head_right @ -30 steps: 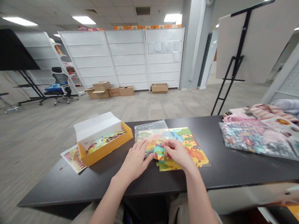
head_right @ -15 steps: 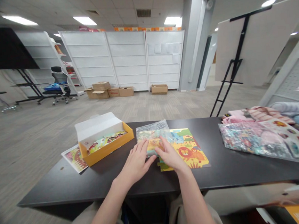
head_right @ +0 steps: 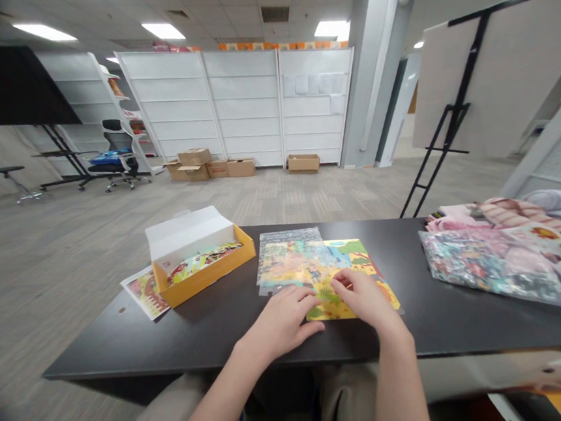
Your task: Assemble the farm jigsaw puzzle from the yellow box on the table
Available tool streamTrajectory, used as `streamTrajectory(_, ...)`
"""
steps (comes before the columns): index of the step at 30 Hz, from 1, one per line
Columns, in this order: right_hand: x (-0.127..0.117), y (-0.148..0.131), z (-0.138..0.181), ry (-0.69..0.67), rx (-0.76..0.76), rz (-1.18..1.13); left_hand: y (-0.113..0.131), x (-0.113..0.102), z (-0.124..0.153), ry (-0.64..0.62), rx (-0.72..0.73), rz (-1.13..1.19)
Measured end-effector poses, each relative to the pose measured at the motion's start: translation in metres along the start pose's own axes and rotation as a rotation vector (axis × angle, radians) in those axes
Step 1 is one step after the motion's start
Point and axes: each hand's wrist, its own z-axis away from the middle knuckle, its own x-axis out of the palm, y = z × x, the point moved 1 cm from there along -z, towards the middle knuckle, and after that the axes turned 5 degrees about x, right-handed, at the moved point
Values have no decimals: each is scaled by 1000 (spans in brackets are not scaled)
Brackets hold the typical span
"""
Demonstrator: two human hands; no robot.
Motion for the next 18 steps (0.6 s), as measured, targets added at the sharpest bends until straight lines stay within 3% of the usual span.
streamTrajectory(8,-1,-1,6,-42,-19,67,11,1,-8,-72,-89,-153)
streamTrajectory(12,-1,-3,7,-42,-33,75,11,1,-5,-79,-120,-134)
streamTrajectory(18,11,-14,9,-160,30,-66,6,0,0,-53,-181,-24)
